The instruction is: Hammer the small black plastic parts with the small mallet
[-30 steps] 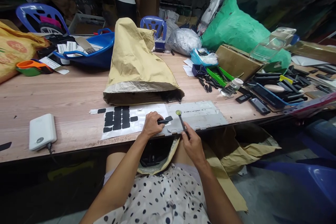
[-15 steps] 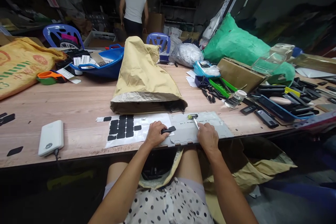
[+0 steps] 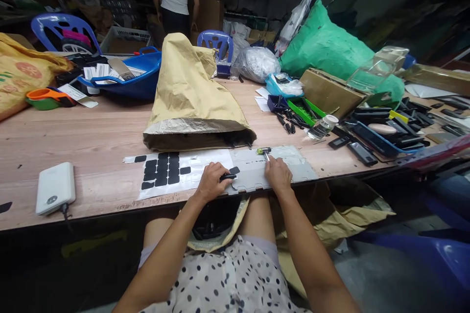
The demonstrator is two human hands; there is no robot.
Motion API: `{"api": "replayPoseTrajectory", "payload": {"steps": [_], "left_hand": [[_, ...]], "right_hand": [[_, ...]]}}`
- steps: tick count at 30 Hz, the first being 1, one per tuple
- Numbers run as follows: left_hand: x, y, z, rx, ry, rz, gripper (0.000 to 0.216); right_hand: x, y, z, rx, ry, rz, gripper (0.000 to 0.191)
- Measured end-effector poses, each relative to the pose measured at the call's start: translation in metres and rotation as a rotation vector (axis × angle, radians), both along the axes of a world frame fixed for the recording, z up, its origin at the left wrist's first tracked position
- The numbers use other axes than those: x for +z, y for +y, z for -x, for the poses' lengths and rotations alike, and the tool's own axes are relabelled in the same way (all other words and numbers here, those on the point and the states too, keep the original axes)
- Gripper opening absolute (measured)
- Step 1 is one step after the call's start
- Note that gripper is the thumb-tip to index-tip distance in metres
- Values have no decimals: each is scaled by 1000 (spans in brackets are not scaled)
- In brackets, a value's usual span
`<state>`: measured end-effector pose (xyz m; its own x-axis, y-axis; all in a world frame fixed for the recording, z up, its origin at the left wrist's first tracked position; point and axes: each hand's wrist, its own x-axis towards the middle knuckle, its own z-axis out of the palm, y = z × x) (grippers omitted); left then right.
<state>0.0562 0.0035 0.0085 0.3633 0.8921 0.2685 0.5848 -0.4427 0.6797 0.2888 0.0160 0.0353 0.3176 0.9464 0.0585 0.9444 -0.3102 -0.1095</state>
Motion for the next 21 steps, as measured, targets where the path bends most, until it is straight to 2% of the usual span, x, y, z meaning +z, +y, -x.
{"api": "replayPoseTrajectory", "payload": {"steps": [3, 5, 7, 9, 12, 15, 18, 21], "left_hand": [[6, -40, 6, -161, -109, 15, 14], [4, -69, 11, -249, -113, 108, 21], [-5, -90, 17, -223, -8, 238, 23], [-17, -101, 22, -104, 189, 378, 21], [-31, -103, 27, 78, 529, 548, 19], [-29, -101, 28, 134, 688, 604, 17], [-11, -98, 25, 66, 551, 601, 15], [12, -71, 22, 15, 262, 568, 24]], "right_hand": [[3, 0, 2, -16, 12, 24, 40], [4, 0, 3, -32, 20, 40, 41], [5, 0, 3, -40, 30, 55, 42], [6, 0, 4, -44, 42, 68, 43], [9, 0, 5, -47, 52, 73, 43], [11, 0, 7, -49, 46, 66, 43], [11, -1, 8, -47, 40, 63, 43], [10, -2, 7, -38, 44, 63, 43]]}}
